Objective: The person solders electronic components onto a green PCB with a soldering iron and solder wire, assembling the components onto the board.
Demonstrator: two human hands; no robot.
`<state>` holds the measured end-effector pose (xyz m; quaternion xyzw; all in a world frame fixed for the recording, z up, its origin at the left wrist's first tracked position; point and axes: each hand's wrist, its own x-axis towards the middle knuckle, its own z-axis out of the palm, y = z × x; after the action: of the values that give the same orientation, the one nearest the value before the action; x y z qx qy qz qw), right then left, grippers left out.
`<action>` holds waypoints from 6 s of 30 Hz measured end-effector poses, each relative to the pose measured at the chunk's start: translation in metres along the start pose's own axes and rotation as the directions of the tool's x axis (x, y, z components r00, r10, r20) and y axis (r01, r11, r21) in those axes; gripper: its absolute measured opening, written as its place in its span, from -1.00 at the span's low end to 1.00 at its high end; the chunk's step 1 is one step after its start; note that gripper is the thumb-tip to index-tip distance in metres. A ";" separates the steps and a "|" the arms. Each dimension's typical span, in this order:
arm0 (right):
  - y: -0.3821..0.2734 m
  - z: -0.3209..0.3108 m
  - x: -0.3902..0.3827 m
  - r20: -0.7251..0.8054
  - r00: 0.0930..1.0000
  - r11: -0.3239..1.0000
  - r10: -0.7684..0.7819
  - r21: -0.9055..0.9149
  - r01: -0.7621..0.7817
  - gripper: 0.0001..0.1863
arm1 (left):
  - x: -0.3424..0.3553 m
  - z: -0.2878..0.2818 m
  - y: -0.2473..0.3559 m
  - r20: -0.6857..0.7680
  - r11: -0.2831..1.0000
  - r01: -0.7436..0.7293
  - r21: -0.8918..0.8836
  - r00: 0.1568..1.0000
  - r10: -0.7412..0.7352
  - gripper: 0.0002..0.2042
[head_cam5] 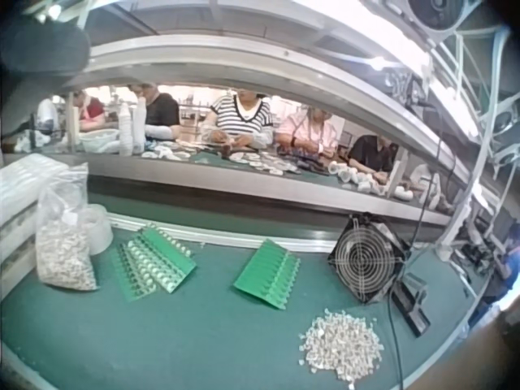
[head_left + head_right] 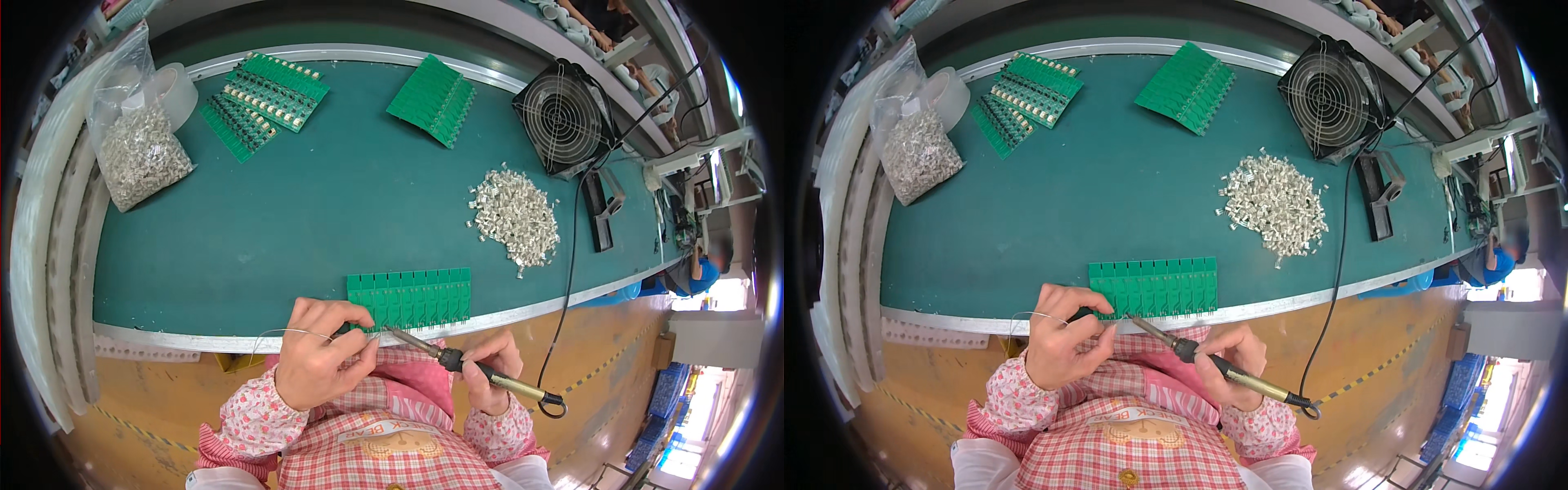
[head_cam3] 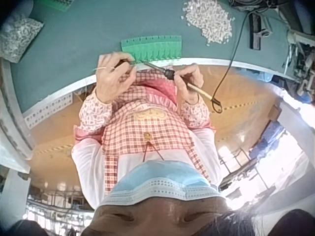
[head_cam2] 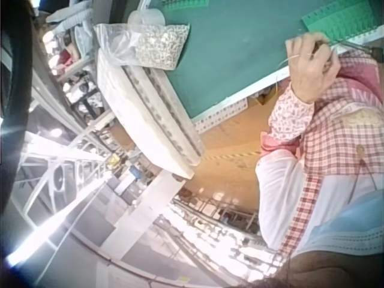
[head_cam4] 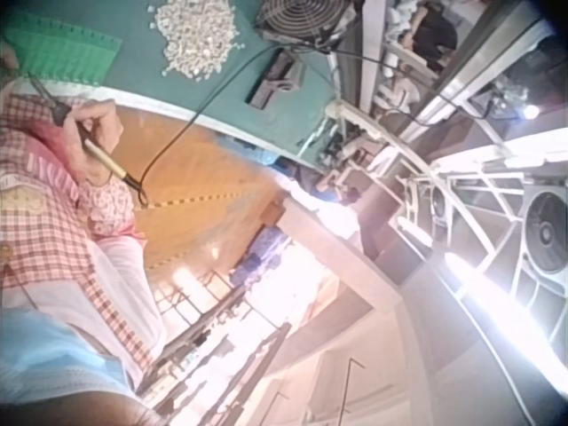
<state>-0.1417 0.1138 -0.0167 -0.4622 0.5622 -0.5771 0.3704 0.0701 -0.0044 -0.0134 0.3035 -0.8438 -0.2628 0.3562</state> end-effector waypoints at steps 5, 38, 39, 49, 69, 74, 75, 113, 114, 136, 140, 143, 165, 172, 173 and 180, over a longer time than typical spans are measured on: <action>0.001 0.001 0.000 0.008 0.998 0.996 -0.061 -0.060 0.062 -0.81 | 0.000 -0.001 0.001 0.001 1.000 0.002 0.005 1.000 -0.002 -0.83; -0.002 0.011 0.002 0.049 0.999 1.000 -0.001 0.023 0.000 -0.84 | -0.008 -0.011 -0.007 0.044 0.994 -0.019 0.105 0.999 0.014 -0.79; -0.002 0.011 0.003 0.050 0.999 1.000 -0.009 0.012 0.009 -0.84 | -0.008 -0.011 -0.007 0.044 0.993 -0.021 0.112 0.999 0.016 -0.79; -0.001 0.012 0.002 0.051 0.997 0.997 -0.064 -0.032 0.065 -0.82 | -0.008 -0.011 -0.008 0.039 0.993 -0.025 0.113 0.999 0.021 -0.80; 0.001 0.027 0.004 0.007 0.999 0.990 0.041 0.133 -0.042 -0.84 | -0.009 -0.016 -0.011 0.004 0.999 0.013 -0.045 1.000 -0.013 -0.84; 0.000 0.028 0.004 0.018 0.999 0.987 0.047 0.156 -0.049 -0.84 | -0.009 -0.016 -0.011 0.005 0.999 0.015 -0.028 1.000 -0.015 -0.83; 0.001 0.027 0.003 0.019 0.999 0.990 0.037 0.138 -0.039 -0.84 | -0.009 -0.015 -0.011 0.002 0.999 0.017 -0.028 1.000 -0.017 -0.83; -0.021 -0.178 0.074 -0.742 0.531 0.907 -0.409 -0.396 0.144 -0.90 | 0.073 -0.020 -0.006 0.294 0.992 -0.068 0.107 0.955 0.034 -0.81; -0.017 -0.192 0.085 -0.753 0.532 0.915 -0.386 -0.384 0.121 -0.88 | 0.074 -0.018 -0.005 0.306 0.993 -0.025 0.118 0.952 -0.012 -0.80; 0.004 -0.178 0.113 -0.569 0.792 0.966 0.222 0.240 -0.099 -0.73 | 0.220 0.017 -0.126 -0.119 0.679 0.526 -0.512 0.739 -0.663 -0.72; -0.011 -0.153 0.091 -0.517 0.853 0.990 0.076 -0.061 -0.125 -0.82 | 0.225 0.022 -0.121 -0.283 0.911 0.408 -0.058 0.868 -0.407 -0.79; -0.018 -0.124 0.089 -0.417 0.909 0.969 0.020 -0.217 -0.121 -0.86 | 0.206 -0.001 -0.100 -0.315 0.947 0.237 0.217 0.935 -0.161 -0.81; -0.086 -0.072 0.177 0.156 0.974 0.765 -0.165 0.644 0.026 -0.64 | -0.205 -0.168 -0.025 0.210 0.339 0.739 -0.583 0.540 -0.815 -0.86; -0.093 -0.053 0.173 0.174 0.949 0.688 -0.262 0.723 0.057 -0.68 | -0.208 -0.232 0.023 -0.375 0.685 0.553 -0.474 0.577 -0.726 -0.88; -0.091 -0.049 0.173 0.161 0.960 0.645 -0.231 0.764 0.027 -0.69 | -0.201 -0.248 0.035 -0.467 0.748 0.478 -0.461 0.586 -0.662 -0.88; -0.105 0.007 0.182 0.314 0.883 0.633 -0.348 0.774 -0.025 -0.70 | -0.137 -0.373 0.166 -0.878 0.788 0.470 0.398 0.445 0.178 -0.74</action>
<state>-0.1800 -0.0507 0.1086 -0.4304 0.1254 -0.6715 0.5900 0.3768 0.1192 0.2623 0.5654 -0.5364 0.1806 0.6000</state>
